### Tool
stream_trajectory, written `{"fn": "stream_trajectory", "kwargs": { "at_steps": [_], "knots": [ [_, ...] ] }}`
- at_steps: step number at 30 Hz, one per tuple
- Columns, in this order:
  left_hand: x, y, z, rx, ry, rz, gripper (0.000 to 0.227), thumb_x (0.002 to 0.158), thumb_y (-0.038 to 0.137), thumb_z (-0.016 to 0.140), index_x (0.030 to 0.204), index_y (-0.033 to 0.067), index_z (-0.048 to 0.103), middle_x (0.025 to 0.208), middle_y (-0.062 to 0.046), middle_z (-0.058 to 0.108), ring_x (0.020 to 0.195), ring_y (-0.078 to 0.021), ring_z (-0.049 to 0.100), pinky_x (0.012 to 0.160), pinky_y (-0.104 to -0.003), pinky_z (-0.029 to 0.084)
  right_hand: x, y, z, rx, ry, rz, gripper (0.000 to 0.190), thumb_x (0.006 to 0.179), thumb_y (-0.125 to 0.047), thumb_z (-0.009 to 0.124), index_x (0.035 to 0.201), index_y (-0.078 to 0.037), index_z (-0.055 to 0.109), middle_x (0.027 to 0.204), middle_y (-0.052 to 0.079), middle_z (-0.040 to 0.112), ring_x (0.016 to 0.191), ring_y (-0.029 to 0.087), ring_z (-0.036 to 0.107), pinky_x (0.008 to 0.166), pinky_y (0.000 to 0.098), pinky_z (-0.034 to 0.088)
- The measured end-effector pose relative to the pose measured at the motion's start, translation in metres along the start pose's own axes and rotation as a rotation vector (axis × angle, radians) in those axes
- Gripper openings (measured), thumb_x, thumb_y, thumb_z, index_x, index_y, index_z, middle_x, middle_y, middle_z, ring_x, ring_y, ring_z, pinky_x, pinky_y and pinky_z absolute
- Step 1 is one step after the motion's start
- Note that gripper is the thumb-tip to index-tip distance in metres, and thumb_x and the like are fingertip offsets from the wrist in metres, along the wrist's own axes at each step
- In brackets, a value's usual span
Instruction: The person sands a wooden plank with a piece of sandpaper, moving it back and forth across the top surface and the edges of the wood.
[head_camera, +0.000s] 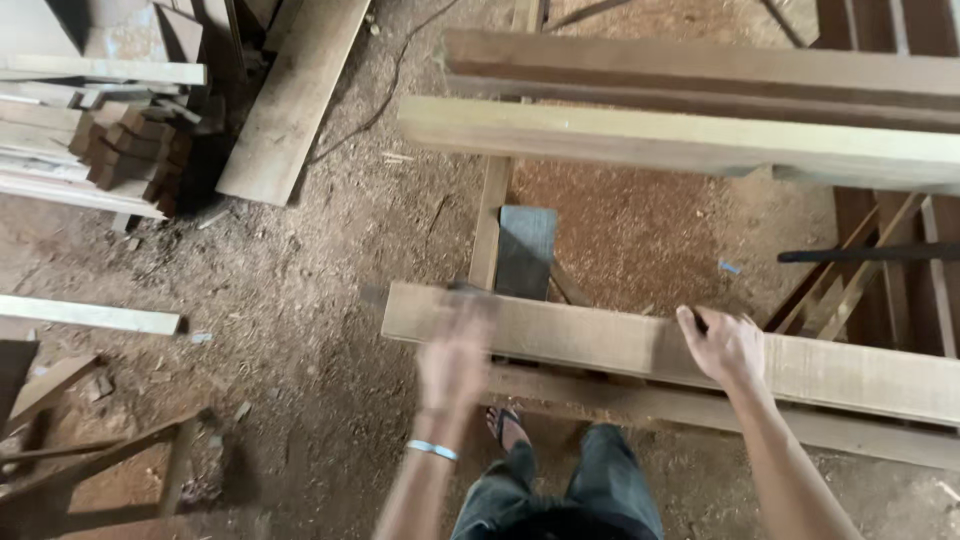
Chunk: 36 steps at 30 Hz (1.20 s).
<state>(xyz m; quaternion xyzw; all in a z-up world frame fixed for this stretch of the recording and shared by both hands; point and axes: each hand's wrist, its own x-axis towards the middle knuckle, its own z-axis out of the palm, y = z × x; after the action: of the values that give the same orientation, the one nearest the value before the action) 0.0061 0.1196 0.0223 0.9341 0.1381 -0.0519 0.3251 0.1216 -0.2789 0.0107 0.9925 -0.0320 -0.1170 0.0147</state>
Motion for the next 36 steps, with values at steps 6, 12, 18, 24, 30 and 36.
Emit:
{"fn": "stream_trajectory", "kwargs": {
  "at_steps": [6,12,18,24,30,36],
  "knots": [
    [0.018,-0.022,-0.033,-0.180,0.398,0.086,0.046,0.102,0.015,0.044,0.146,0.0046,0.054,0.149,-0.018,0.055,0.134,-0.0348,0.054,0.107,-0.044,0.044,0.002,0.003,-0.004,-0.016,-0.059,0.034,0.069,0.102,-0.068,0.033,0.129,-0.019,0.073,0.090,0.018,0.081,0.086,0.031,0.079,0.115,0.0468,0.048],
    [-0.022,0.072,0.058,0.136,0.270,0.778,0.049,0.093,0.001,0.058,0.142,0.0040,0.055,0.155,-0.010,0.051,0.144,-0.0237,0.054,0.126,-0.043,0.034,0.001,0.000,-0.008,-0.002,0.088,-0.056,0.068,0.102,-0.068,0.037,0.123,-0.016,0.075,0.100,0.019,0.078,0.099,0.038,0.074,0.106,0.0500,0.049],
    [-0.020,0.015,0.071,-0.087,0.264,0.557,0.047,0.102,0.005,0.057,0.148,0.0123,0.057,0.153,-0.004,0.057,0.136,-0.0211,0.056,0.120,-0.036,0.042,-0.011,-0.005,-0.012,-0.032,0.077,-0.023,0.062,0.103,-0.065,0.039,0.120,-0.020,0.078,0.100,0.017,0.079,0.098,0.038,0.075,0.097,0.0487,0.058],
    [-0.004,-0.072,0.014,0.084,0.403,0.346,0.042,0.108,0.018,0.053,0.149,0.0084,0.053,0.155,-0.008,0.052,0.143,-0.0208,0.050,0.120,-0.041,0.032,-0.004,-0.010,-0.019,-0.014,-0.025,0.055,0.059,0.103,-0.065,0.038,0.120,-0.023,0.076,0.085,0.015,0.079,0.086,0.033,0.077,0.088,0.0481,0.060],
    [-0.006,-0.084,0.030,0.080,0.437,0.260,0.045,0.108,0.025,0.046,0.148,0.0065,0.052,0.155,-0.007,0.052,0.145,-0.0212,0.045,0.125,-0.040,0.029,-0.002,-0.006,-0.010,-0.001,0.013,0.003,0.062,0.105,-0.065,0.037,0.113,-0.019,0.078,0.075,0.013,0.078,0.075,0.028,0.077,0.086,0.0452,0.061],
    [0.005,-0.096,0.031,0.225,0.439,0.220,0.045,0.111,0.026,0.039,0.150,0.0059,0.049,0.156,-0.008,0.049,0.147,-0.0207,0.044,0.125,-0.040,0.027,-0.003,-0.003,-0.011,-0.004,0.022,-0.011,0.060,0.105,-0.064,0.038,0.109,-0.019,0.078,0.080,0.014,0.078,0.077,0.031,0.078,0.089,0.0456,0.060]
  ]
}}
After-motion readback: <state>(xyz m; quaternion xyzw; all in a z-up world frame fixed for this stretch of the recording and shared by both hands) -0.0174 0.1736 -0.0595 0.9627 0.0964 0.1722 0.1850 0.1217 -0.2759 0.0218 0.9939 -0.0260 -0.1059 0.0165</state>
